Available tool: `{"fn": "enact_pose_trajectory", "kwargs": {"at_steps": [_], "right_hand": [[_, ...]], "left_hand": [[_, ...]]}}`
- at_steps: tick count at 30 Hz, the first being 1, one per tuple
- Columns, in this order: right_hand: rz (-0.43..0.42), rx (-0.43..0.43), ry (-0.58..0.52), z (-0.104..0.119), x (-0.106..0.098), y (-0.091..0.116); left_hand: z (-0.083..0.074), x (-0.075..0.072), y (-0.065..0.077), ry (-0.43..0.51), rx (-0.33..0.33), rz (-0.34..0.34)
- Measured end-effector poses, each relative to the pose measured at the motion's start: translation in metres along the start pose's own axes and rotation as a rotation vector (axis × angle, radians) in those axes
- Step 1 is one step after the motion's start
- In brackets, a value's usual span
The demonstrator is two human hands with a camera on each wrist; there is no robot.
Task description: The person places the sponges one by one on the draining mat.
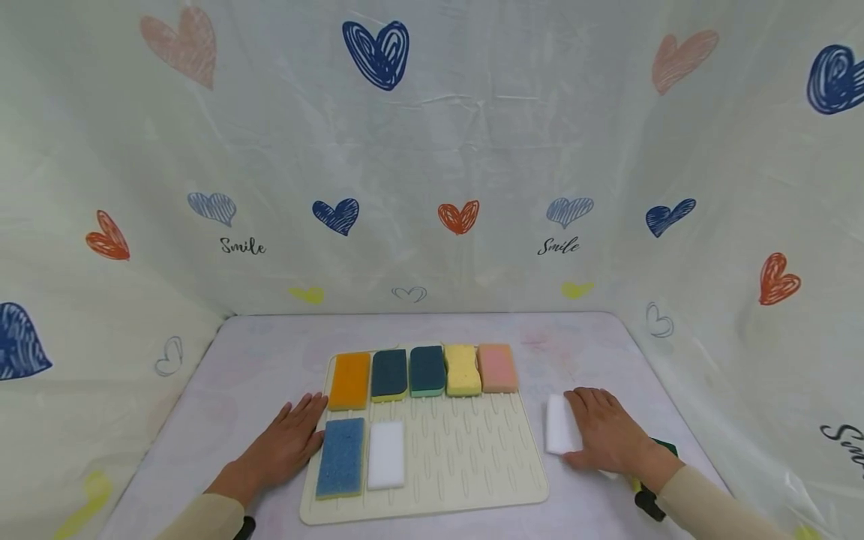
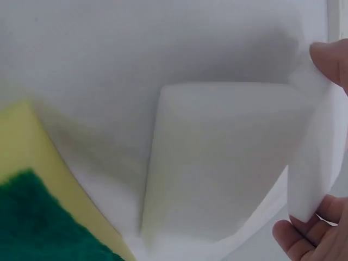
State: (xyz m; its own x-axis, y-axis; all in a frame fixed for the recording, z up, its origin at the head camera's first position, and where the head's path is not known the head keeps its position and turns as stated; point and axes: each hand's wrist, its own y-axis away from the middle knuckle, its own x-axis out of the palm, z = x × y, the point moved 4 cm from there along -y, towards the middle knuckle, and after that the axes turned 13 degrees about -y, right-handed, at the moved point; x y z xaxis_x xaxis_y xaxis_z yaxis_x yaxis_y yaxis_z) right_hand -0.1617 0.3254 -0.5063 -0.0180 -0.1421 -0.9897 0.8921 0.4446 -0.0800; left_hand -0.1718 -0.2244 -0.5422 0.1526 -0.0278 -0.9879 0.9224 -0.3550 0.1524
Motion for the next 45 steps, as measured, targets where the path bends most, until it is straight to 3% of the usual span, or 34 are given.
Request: {"fn": "enact_pose_trajectory", "kwargs": {"at_steps": [7,15,25,45], "right_hand": [[-0.125,-0.058,0.054,-0.006,-0.001,-0.014],[-0.196,-0.110,0.094,0.004,-0.008,-0.034],[-0.146,-0.150,0.109,0.031,-0.013,-0.058],[-0.187,-0.285,0.098,0.088,-0.010,-0.094]], "left_hand": [[-0.001,0.001,0.001,0.008,-0.009,0.008],[-0.001,0.001,0.001,-0.011,-0.014,0.010],[-0.003,0.000,0.002,-0.013,-0.014,0.019],[-0.001,-0.003,0.001,0.001,-0.027,0.043]]}}
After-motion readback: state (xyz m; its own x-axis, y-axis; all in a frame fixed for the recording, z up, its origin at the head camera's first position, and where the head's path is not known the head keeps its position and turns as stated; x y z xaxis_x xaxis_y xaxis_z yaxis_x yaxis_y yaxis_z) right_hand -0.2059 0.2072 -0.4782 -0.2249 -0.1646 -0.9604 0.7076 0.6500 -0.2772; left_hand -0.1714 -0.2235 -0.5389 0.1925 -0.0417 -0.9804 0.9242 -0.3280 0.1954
